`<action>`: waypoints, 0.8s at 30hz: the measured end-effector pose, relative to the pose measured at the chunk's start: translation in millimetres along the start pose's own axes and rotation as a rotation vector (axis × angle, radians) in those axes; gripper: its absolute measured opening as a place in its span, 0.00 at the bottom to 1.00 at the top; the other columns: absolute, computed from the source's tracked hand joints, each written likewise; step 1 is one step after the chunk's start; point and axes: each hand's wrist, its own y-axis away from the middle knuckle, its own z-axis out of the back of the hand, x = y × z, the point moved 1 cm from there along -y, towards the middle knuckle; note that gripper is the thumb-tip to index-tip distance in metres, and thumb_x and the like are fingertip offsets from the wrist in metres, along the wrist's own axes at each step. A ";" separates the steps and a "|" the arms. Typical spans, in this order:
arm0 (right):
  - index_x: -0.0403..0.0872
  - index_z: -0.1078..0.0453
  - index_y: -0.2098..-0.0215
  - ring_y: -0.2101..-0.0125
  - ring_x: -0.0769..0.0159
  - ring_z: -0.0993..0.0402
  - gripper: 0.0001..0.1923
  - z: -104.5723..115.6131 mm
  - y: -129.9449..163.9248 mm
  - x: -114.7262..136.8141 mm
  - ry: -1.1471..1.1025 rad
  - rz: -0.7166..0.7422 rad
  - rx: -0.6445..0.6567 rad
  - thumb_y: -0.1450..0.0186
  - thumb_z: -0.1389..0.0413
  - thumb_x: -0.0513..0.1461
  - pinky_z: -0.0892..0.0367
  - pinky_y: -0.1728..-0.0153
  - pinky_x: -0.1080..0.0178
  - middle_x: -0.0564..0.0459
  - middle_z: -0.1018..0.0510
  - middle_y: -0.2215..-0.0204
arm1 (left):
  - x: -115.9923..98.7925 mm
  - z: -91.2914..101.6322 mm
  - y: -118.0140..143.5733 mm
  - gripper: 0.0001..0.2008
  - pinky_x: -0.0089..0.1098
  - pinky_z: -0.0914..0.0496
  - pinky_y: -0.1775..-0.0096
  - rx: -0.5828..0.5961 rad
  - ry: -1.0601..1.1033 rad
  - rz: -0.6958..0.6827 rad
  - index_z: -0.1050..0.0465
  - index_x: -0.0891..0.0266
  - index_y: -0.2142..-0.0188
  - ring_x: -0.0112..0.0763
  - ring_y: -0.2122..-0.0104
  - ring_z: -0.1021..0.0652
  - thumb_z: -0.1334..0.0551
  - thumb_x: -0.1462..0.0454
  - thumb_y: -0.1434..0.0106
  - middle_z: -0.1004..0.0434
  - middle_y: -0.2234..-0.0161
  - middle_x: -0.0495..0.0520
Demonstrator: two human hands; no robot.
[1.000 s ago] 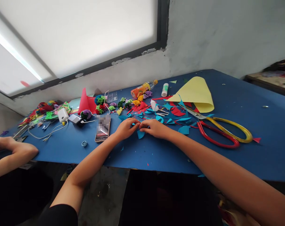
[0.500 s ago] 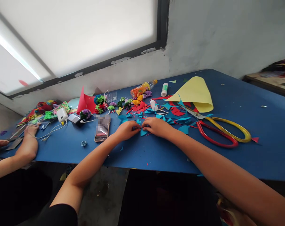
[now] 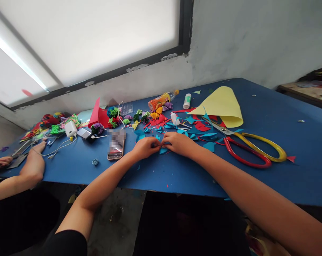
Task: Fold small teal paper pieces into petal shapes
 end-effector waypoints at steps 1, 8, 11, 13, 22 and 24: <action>0.46 0.26 0.65 0.65 0.62 0.28 0.07 0.6 0.2 0.5 0.002 0.007 0.006 0.38 0.46 0.34 0.39 0.70 0.66 0.49 0.26 0.64 | -0.5 0.3 0.1 0.07 0.24 0.40 0.73 0.001 -0.005 -0.002 0.26 0.61 0.67 0.24 0.76 0.31 0.41 0.63 0.44 0.27 0.73 0.48; 0.46 0.26 0.64 0.67 0.63 0.28 0.08 5.9 1.9 3.0 0.010 0.031 0.042 0.38 0.47 0.33 0.41 0.71 0.67 0.50 0.25 0.65 | -3.6 2.7 0.9 0.09 0.25 0.41 0.73 0.014 -0.066 -0.005 0.25 0.60 0.65 0.25 0.75 0.30 0.42 0.63 0.43 0.26 0.72 0.49; 0.45 0.27 0.65 0.67 0.64 0.28 0.08 6.9 2.2 3.4 0.017 0.021 0.070 0.37 0.48 0.34 0.42 0.72 0.68 0.51 0.25 0.65 | -4.3 3.1 1.2 0.09 0.24 0.40 0.72 0.020 -0.085 -0.006 0.25 0.60 0.65 0.25 0.75 0.30 0.42 0.63 0.43 0.26 0.72 0.49; 0.45 0.27 0.65 0.67 0.65 0.29 0.08 7.1 2.4 3.7 0.027 0.021 0.084 0.37 0.48 0.34 0.43 0.72 0.68 0.51 0.25 0.65 | -4.7 3.1 1.3 0.09 0.24 0.40 0.72 0.023 -0.093 -0.002 0.24 0.60 0.65 0.24 0.75 0.29 0.42 0.63 0.43 0.25 0.72 0.49; 0.44 0.28 0.63 0.67 0.66 0.29 0.08 5.6 1.6 5.6 0.176 0.078 0.089 0.35 0.49 0.36 0.47 0.75 0.68 0.50 0.26 0.64 | -6.0 4.9 -0.6 0.09 0.23 0.39 0.71 0.063 -0.279 -0.089 0.24 0.57 0.63 0.25 0.70 0.26 0.41 0.64 0.42 0.24 0.69 0.49; 0.44 0.28 0.63 0.68 0.66 0.29 0.08 6.2 1.4 7.9 0.232 0.089 0.101 0.35 0.50 0.35 0.48 0.76 0.68 0.49 0.26 0.65 | -7.4 6.7 -1.2 0.09 0.23 0.39 0.70 0.095 -0.321 -0.124 0.24 0.57 0.63 0.26 0.69 0.26 0.42 0.64 0.41 0.24 0.69 0.49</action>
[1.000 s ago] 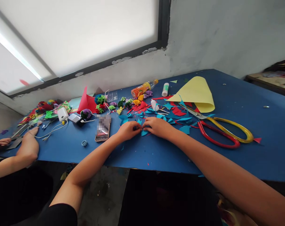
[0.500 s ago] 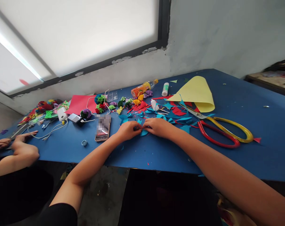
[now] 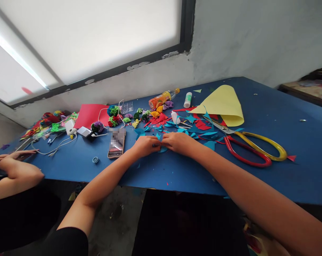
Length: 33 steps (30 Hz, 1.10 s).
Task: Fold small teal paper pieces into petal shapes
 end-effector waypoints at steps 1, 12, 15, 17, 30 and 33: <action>0.43 0.28 0.63 0.69 0.67 0.29 0.09 0.8 -0.2 1.2 0.029 0.002 0.008 0.34 0.50 0.35 0.49 0.77 0.68 0.49 0.26 0.65 | -0.6 1.4 -0.2 0.09 0.23 0.38 0.70 0.012 -0.018 -0.011 0.24 0.57 0.63 0.26 0.68 0.25 0.42 0.64 0.41 0.24 0.69 0.49; 0.43 0.28 0.64 0.71 0.68 0.29 0.08 5.8 -2.4 7.0 0.143 0.019 0.061 0.35 0.50 0.33 0.51 0.79 0.67 0.49 0.26 0.65 | -9.8 16.3 -0.6 0.09 0.24 0.39 0.71 0.147 -0.136 -0.046 0.25 0.59 0.64 0.29 0.67 0.25 0.44 0.65 0.39 0.24 0.67 0.51; 0.43 0.28 0.63 0.70 0.67 0.29 0.08 6.3 -2.8 7.4 0.156 0.025 0.081 0.35 0.50 0.32 0.49 0.78 0.67 0.49 0.26 0.64 | -12.4 18.1 0.5 0.09 0.25 0.40 0.72 0.157 -0.146 -0.050 0.25 0.61 0.66 0.29 0.69 0.25 0.45 0.65 0.39 0.24 0.68 0.51; 0.43 0.28 0.63 0.69 0.66 0.28 0.08 7.0 -2.9 7.8 0.158 0.027 0.091 0.36 0.49 0.32 0.46 0.76 0.67 0.48 0.26 0.64 | -14.4 18.7 0.9 0.10 0.26 0.41 0.73 0.154 -0.151 -0.039 0.25 0.62 0.69 0.29 0.71 0.26 0.45 0.64 0.38 0.24 0.70 0.52; 0.42 0.27 0.69 0.67 0.62 0.30 0.08 17.0 -3.4 19.5 0.212 0.077 0.086 0.37 0.48 0.29 0.44 0.72 0.65 0.47 0.26 0.67 | -13.3 18.1 2.5 0.15 0.27 0.47 0.75 0.112 -0.056 0.042 0.25 0.63 0.74 0.25 0.77 0.31 0.47 0.60 0.38 0.26 0.77 0.51; 0.42 0.27 0.69 0.67 0.63 0.30 0.08 16.2 -3.0 18.1 0.208 0.074 0.076 0.38 0.48 0.29 0.45 0.73 0.65 0.47 0.26 0.67 | -12.8 19.2 3.7 0.17 0.27 0.49 0.76 0.122 -0.038 0.067 0.25 0.63 0.75 0.24 0.79 0.33 0.48 0.60 0.38 0.27 0.79 0.51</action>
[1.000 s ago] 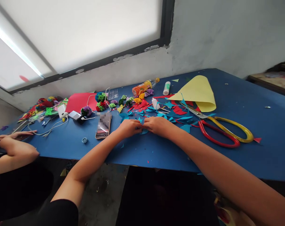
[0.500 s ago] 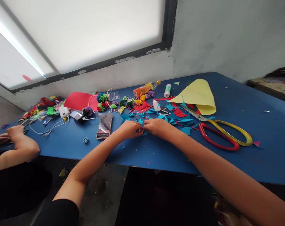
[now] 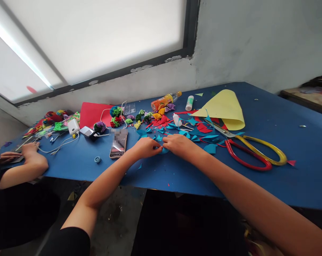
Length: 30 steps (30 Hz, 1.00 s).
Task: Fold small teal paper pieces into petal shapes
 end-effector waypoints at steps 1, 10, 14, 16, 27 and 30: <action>0.42 0.27 0.69 0.67 0.63 0.31 0.08 -0.3 0.2 -0.4 0.000 -0.001 -0.001 0.38 0.48 0.29 0.45 0.73 0.65 0.47 0.26 0.67 | -0.1 0.4 0.4 0.17 0.27 0.49 0.76 0.002 0.006 0.005 0.25 0.63 0.75 0.24 0.79 0.34 0.48 0.59 0.38 0.27 0.79 0.51; 0.42 0.27 0.71 0.64 0.60 0.32 0.08 1.4 3.0 -2.7 0.008 0.028 -0.047 0.39 0.47 0.29 0.45 0.68 0.63 0.47 0.26 0.68 | -0.3 0.5 1.3 0.18 0.28 0.51 0.77 0.000 0.015 0.034 0.24 0.63 0.75 0.25 0.81 0.35 0.48 0.59 0.38 0.27 0.80 0.52; 0.42 0.28 0.75 0.65 0.61 0.33 0.09 3.3 6.9 -8.5 0.042 0.003 -0.022 0.39 0.47 0.28 0.45 0.68 0.62 0.47 0.26 0.69 | 0.1 -0.2 1.7 0.18 0.28 0.51 0.77 0.000 0.036 0.039 0.25 0.63 0.75 0.23 0.81 0.37 0.49 0.58 0.37 0.27 0.80 0.52; 0.42 0.28 0.75 0.66 0.61 0.33 0.10 2.6 8.7 -11.5 0.043 -0.002 -0.017 0.39 0.47 0.28 0.44 0.68 0.63 0.47 0.26 0.69 | 0.5 -0.5 1.8 0.19 0.28 0.51 0.77 -0.003 0.046 0.032 0.25 0.64 0.76 0.23 0.82 0.38 0.49 0.58 0.37 0.28 0.81 0.51; 0.43 0.27 0.66 0.63 0.63 0.30 0.07 -10.7 10.2 -13.3 -0.178 -0.095 -0.082 0.36 0.48 0.35 0.41 0.69 0.66 0.47 0.26 0.63 | 3.9 -4.0 2.1 0.20 0.28 0.51 0.77 -0.027 0.092 0.025 0.27 0.64 0.77 0.23 0.82 0.41 0.49 0.57 0.37 0.32 0.83 0.50; 0.44 0.27 0.67 0.63 0.62 0.30 0.07 -9.3 10.2 -13.8 -0.177 -0.106 -0.056 0.37 0.47 0.34 0.42 0.69 0.66 0.47 0.26 0.64 | 3.9 -4.7 2.7 0.20 0.28 0.51 0.78 -0.036 0.090 0.010 0.27 0.64 0.77 0.23 0.82 0.41 0.50 0.56 0.37 0.32 0.83 0.50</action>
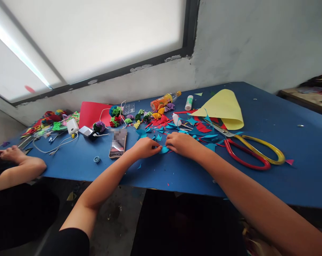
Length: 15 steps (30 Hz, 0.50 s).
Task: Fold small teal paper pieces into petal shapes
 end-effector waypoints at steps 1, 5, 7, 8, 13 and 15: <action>0.44 0.27 0.68 0.63 0.62 0.30 0.07 0.5 -0.1 -0.1 0.002 -0.002 0.004 0.37 0.47 0.34 0.42 0.69 0.66 0.47 0.26 0.65 | 0.0 -0.3 0.2 0.21 0.28 0.51 0.78 -0.001 0.000 -0.003 0.26 0.64 0.76 0.23 0.82 0.40 0.50 0.56 0.36 0.32 0.83 0.50; 0.44 0.27 0.69 0.64 0.62 0.31 0.07 2.6 -0.9 0.4 0.028 0.007 0.003 0.37 0.47 0.34 0.43 0.69 0.66 0.47 0.25 0.67 | 0.0 -0.8 0.3 0.21 0.28 0.51 0.78 0.004 0.005 0.003 0.26 0.64 0.75 0.23 0.82 0.40 0.50 0.56 0.36 0.32 0.82 0.50; 0.44 0.27 0.71 0.65 0.63 0.32 0.08 3.9 -1.6 1.3 0.062 0.020 0.007 0.37 0.47 0.33 0.44 0.70 0.65 0.48 0.25 0.68 | -0.4 -0.4 0.3 0.21 0.28 0.51 0.77 0.014 0.001 0.007 0.26 0.63 0.76 0.23 0.82 0.40 0.50 0.56 0.36 0.31 0.82 0.50; 0.43 0.27 0.72 0.66 0.63 0.32 0.08 4.6 -2.0 1.9 0.080 0.029 0.011 0.37 0.47 0.32 0.44 0.70 0.65 0.48 0.25 0.68 | -0.7 -0.1 0.4 0.20 0.28 0.51 0.77 0.019 -0.003 0.009 0.26 0.63 0.76 0.23 0.82 0.40 0.50 0.56 0.36 0.31 0.82 0.50; 0.42 0.28 0.72 0.66 0.63 0.33 0.08 5.1 -3.5 3.5 0.086 0.041 0.033 0.38 0.47 0.30 0.45 0.70 0.65 0.47 0.25 0.70 | -2.4 1.0 1.0 0.20 0.28 0.51 0.77 0.028 -0.024 0.017 0.26 0.63 0.75 0.23 0.82 0.40 0.50 0.57 0.36 0.31 0.81 0.50; 0.41 0.28 0.71 0.67 0.63 0.33 0.07 3.7 -3.8 2.9 0.072 0.032 0.034 0.38 0.47 0.30 0.45 0.70 0.65 0.46 0.25 0.70 | -2.7 0.8 1.2 0.20 0.28 0.51 0.77 0.028 -0.024 0.020 0.26 0.63 0.75 0.23 0.82 0.39 0.50 0.56 0.36 0.30 0.81 0.50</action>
